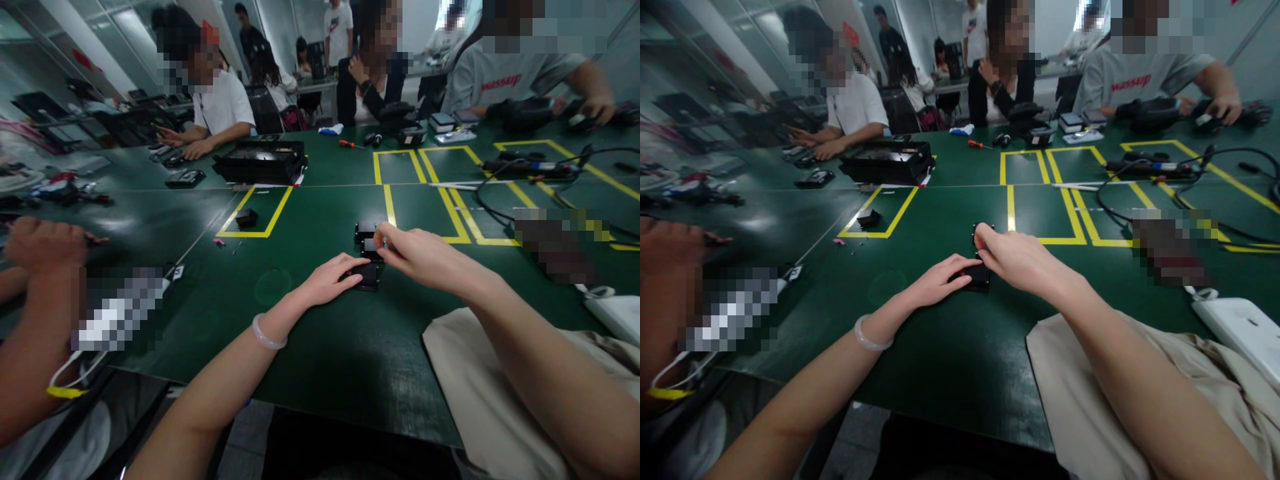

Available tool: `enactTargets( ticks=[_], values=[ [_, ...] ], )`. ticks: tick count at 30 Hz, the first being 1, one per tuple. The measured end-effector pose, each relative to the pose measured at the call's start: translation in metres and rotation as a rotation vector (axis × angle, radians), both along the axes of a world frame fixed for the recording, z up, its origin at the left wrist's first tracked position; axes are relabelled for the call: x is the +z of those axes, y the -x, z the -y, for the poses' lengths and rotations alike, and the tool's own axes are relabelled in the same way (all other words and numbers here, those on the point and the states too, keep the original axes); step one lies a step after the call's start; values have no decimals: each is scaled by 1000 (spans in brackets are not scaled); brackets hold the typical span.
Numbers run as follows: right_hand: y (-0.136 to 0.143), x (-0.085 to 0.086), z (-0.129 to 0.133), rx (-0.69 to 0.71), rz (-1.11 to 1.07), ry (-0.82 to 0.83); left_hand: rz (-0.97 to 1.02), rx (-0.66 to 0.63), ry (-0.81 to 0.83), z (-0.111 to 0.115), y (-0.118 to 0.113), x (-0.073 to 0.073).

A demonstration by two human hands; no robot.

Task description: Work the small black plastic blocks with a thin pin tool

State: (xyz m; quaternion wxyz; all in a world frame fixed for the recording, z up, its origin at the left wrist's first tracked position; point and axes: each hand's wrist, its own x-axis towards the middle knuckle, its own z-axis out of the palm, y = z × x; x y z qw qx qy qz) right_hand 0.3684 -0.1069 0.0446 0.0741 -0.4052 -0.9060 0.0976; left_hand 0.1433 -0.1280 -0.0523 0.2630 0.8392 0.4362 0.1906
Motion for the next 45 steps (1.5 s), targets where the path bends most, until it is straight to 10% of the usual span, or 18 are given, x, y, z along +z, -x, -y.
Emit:
enactTargets(
  ticks=[45],
  values=[
    [2,2,4,-33,-12,-24,1,3,-4,0,-1,1]
  ],
)
